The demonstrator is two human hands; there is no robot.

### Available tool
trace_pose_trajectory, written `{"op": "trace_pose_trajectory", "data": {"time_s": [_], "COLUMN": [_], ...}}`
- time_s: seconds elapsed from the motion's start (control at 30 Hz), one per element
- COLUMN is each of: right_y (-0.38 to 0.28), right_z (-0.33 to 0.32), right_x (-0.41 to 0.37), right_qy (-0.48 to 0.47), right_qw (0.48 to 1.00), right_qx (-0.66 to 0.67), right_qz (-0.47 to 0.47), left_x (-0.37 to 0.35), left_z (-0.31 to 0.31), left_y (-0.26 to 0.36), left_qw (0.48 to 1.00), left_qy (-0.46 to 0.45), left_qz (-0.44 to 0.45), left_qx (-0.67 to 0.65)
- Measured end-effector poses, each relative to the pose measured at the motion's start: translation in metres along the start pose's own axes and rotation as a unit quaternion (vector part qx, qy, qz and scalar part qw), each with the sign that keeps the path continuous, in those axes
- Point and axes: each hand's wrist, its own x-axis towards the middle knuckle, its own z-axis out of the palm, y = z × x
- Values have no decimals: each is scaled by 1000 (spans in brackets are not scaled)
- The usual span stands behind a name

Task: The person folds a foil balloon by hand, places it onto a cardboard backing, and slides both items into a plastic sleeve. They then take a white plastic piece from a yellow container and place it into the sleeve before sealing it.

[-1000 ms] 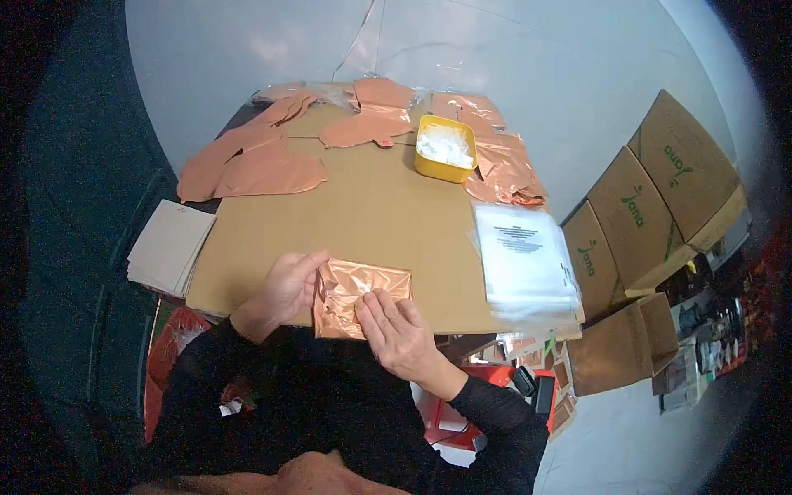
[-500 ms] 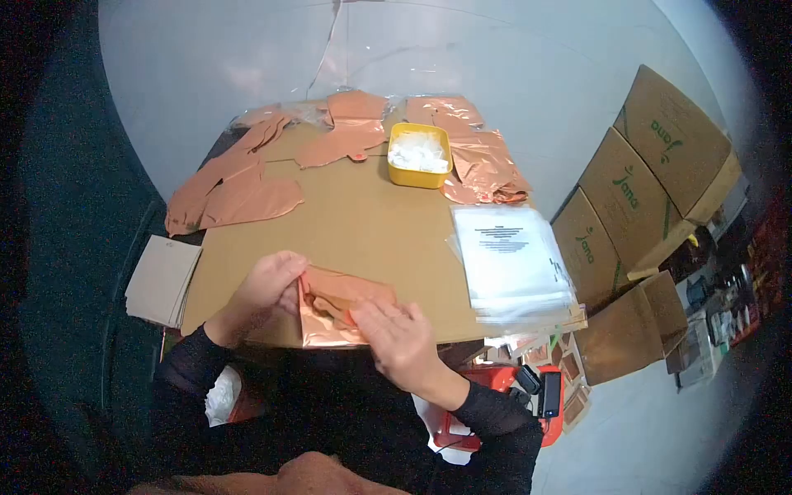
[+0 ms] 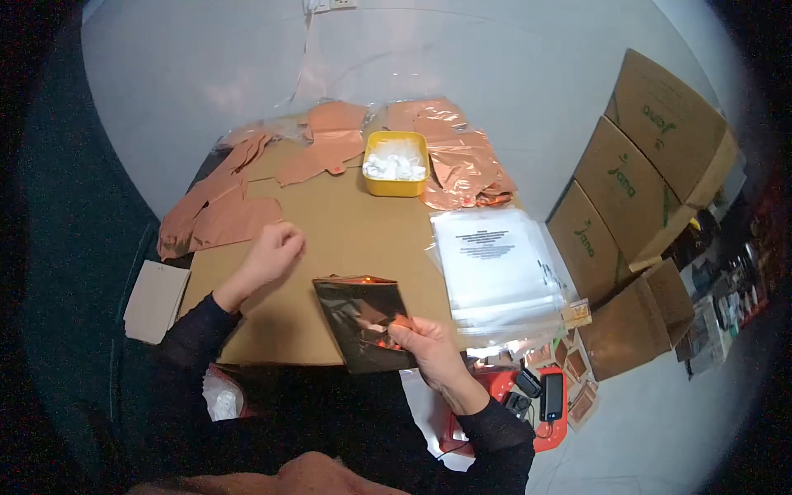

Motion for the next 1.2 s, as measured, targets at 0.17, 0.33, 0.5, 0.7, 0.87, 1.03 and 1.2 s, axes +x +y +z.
{"op": "trace_pose_trajectory", "data": {"time_s": [0.17, 0.33, 0.5, 0.7, 0.87, 1.03, 1.2], "right_y": [4, 11, 5, 2, 3, -5, 4], "right_z": [-9, -24, -18, -11, -12, 4, -20], "right_x": [8, 16, 15, 14, 16, 13, 16], "right_qy": [34, 35, 36, 35, 25, 77, 44], "right_qw": [995, 998, 995, 997, 997, 996, 998], "right_qx": [76, 37, 94, 68, 69, 32, 33], "right_qz": [47, 31, 5, -20, -24, -21, -19], "left_x": [-44, -110, -171, -201, -171, -138, -128], "left_z": [-13, -60, -135, -199, -229, -248, -248], "left_y": [10, -31, -56, -110, -119, -136, -143], "left_qw": [992, 955, 942, 902, 899, 860, 875], "left_qy": [-27, 131, 240, 286, 196, 104, 45], "left_qz": [53, 118, -25, -51, 3, 75, 14], "left_qx": [108, 239, 231, 320, 391, 494, 482]}}
